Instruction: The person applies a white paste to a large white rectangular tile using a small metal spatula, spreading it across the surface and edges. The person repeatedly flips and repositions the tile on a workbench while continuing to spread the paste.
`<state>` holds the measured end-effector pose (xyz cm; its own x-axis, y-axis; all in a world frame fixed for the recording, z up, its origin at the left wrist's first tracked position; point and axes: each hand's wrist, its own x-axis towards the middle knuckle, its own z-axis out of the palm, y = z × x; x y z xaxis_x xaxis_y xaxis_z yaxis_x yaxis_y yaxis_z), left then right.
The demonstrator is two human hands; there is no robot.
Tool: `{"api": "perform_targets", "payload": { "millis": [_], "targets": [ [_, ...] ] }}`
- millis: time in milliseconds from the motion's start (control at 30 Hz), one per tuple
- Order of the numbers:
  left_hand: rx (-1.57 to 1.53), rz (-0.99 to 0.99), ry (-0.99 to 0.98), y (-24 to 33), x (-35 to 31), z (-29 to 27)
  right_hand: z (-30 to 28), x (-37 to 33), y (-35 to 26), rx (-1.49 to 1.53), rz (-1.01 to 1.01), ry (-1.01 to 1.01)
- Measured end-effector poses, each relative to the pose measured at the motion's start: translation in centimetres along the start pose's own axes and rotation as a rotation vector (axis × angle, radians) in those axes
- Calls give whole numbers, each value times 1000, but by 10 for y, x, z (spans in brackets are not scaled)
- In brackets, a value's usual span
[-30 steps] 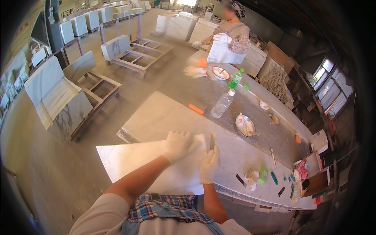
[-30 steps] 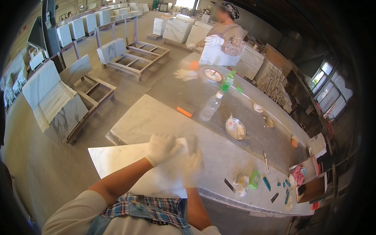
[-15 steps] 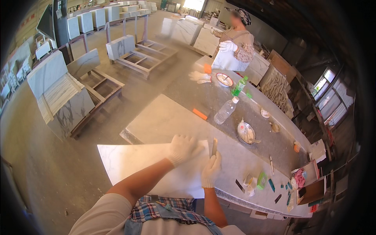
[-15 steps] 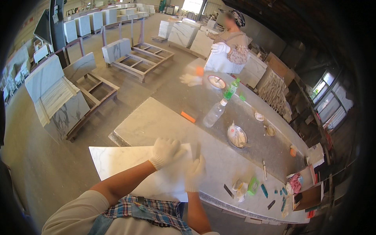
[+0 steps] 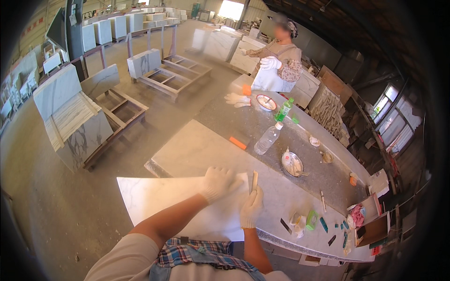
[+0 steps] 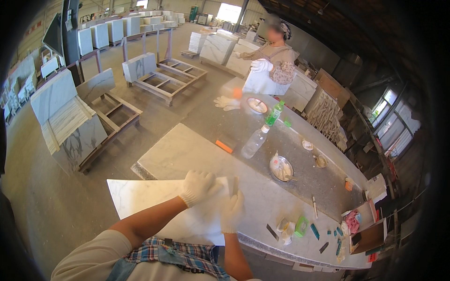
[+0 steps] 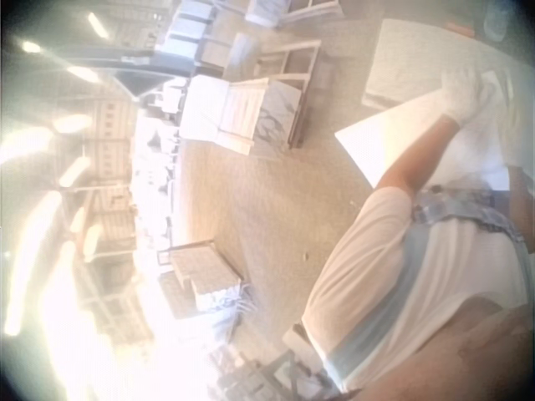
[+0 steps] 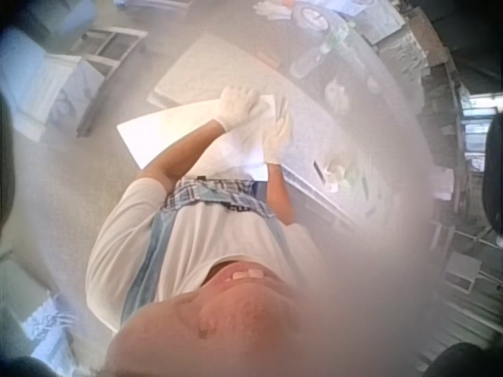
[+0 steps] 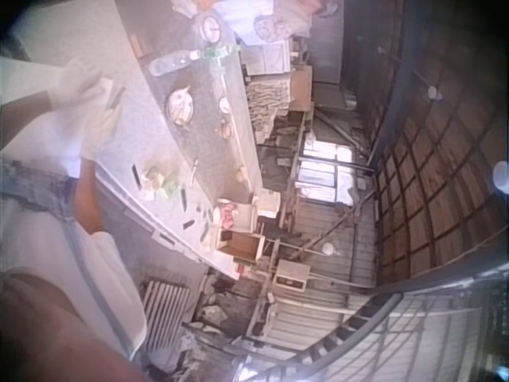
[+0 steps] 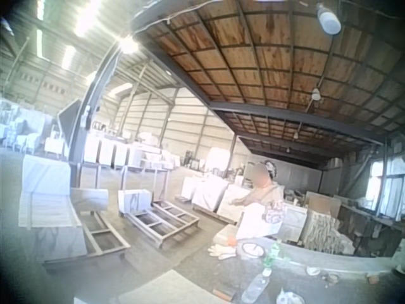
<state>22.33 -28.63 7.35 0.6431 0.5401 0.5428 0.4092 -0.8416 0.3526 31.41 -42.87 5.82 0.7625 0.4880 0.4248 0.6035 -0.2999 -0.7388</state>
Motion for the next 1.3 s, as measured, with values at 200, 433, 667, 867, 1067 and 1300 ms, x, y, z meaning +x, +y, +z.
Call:
{"api": "perform_targets", "payload": {
  "millis": [200,433,667,867,1067,1300],
  "targets": [
    [-16,-1,-40,0,-1,-1,3,-1,7,4,-69,27],
    [50,1,-62,1,-1,1,3,0,8,65,-28,13],
    [39,5,-47,1,-1,2,2,-1,5,22,-58,29],
    [33,16,-37,1,-1,0,1,-2,9,25,-46,5],
    [43,11,-33,2,-2,1,2,-2,12,27,-60,8],
    [24,14,-36,1,-3,2,0,-4,9,31,-42,-6]
  ]
}}
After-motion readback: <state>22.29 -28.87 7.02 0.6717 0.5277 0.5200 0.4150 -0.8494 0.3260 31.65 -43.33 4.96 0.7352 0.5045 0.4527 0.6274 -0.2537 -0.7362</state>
